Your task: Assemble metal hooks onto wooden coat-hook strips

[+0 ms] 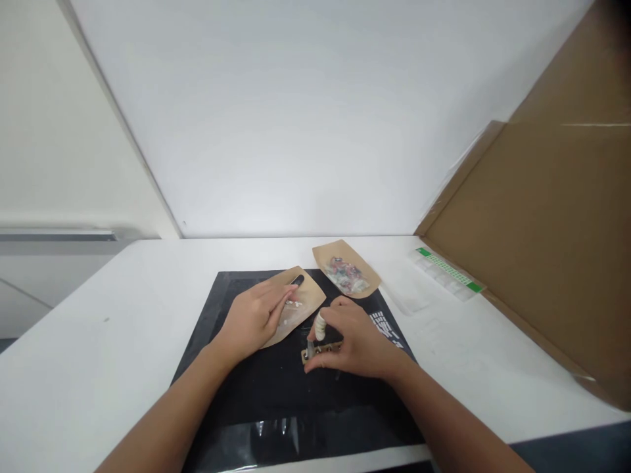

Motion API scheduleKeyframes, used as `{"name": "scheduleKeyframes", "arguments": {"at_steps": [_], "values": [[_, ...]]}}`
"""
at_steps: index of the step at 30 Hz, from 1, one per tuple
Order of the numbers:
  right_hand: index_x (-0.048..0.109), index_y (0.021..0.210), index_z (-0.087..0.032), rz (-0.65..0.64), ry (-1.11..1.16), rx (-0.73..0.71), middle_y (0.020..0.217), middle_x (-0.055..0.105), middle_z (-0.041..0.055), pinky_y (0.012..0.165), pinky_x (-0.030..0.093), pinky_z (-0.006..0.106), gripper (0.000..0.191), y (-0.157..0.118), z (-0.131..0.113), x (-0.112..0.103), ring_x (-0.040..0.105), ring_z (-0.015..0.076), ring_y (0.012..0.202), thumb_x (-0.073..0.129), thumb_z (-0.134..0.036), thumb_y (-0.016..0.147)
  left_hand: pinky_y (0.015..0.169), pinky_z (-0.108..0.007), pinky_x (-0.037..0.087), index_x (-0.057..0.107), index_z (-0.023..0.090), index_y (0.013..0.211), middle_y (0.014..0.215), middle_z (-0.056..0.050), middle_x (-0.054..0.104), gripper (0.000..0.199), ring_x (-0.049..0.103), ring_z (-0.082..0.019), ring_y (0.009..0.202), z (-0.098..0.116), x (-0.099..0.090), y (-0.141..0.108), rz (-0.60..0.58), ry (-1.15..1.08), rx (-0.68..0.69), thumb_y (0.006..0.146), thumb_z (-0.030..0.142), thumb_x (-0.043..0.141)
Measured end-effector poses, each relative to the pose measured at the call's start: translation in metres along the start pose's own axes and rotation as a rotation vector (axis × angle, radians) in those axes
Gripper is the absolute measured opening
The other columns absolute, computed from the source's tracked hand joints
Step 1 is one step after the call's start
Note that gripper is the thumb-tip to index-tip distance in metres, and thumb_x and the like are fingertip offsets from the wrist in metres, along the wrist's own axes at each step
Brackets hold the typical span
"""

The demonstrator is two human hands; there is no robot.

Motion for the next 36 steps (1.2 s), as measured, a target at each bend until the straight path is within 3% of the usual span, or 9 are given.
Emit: {"name": "scheduleKeyframes", "arguments": {"at_steps": [10,15,23,30,36], "values": [[0.065,0.084,-0.023,-0.030,-0.044,-0.007,0.080,0.078,-0.0076,0.080,0.042,0.032,0.049,0.000,0.006,0.012,0.067,0.0137,0.073,0.097,-0.054,0.065,0.111,-0.048,0.052,0.036,0.027,0.162,0.115,-0.006,0.077,0.058,0.065,-0.024,0.124,0.004,-0.001,0.001,-0.085,-0.029,0.085,0.105,0.016,0.041],[0.065,0.082,-0.023,-0.018,-0.044,0.010,0.078,0.077,-0.0064,0.080,0.041,0.032,0.048,0.001,0.006,0.012,0.065,0.0151,0.073,0.096,-0.055,0.066,0.103,-0.045,0.056,0.025,0.024,0.166,0.109,-0.008,0.077,0.063,0.071,-0.025,0.106,0.009,-0.001,0.001,-0.185,0.000,0.059,0.106,0.019,0.041],[0.066,0.083,-0.022,-0.041,-0.027,0.026,0.078,0.076,-0.0054,0.082,0.040,0.034,0.049,0.000,0.010,0.016,0.063,0.0160,0.070,0.096,-0.056,0.065,0.085,-0.042,0.058,0.047,0.019,0.155,0.098,-0.009,0.075,0.049,0.067,-0.027,0.093,0.015,-0.002,0.004,-0.209,0.086,0.120,0.106,0.023,0.042],[0.065,0.082,-0.022,-0.060,-0.069,0.022,0.077,0.076,-0.0048,0.081,0.039,0.034,0.047,-0.001,0.012,0.018,0.064,0.0168,0.071,0.096,-0.055,0.067,0.097,-0.046,0.057,0.034,0.019,0.160,0.115,-0.013,0.072,0.054,0.067,-0.030,0.115,0.015,-0.001,0.003,-0.244,0.072,-0.008,0.107,0.026,0.039],[0.063,0.084,-0.021,-0.122,-0.132,-0.002,0.078,0.072,-0.0044,0.081,0.038,0.034,0.047,-0.001,0.012,0.019,0.063,0.0160,0.073,0.091,-0.058,0.074,0.092,-0.046,0.058,0.045,0.017,0.150,0.116,-0.015,0.070,0.044,0.068,-0.029,0.110,0.017,0.001,0.004,-0.260,0.101,0.010,0.108,0.029,0.038]]}}
Point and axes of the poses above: each hand's wrist, its own y-axis towards the middle knuckle, its own x-axis out of the palm, z = x × y, the point moved 3 cm from there along y, towards the middle knuckle
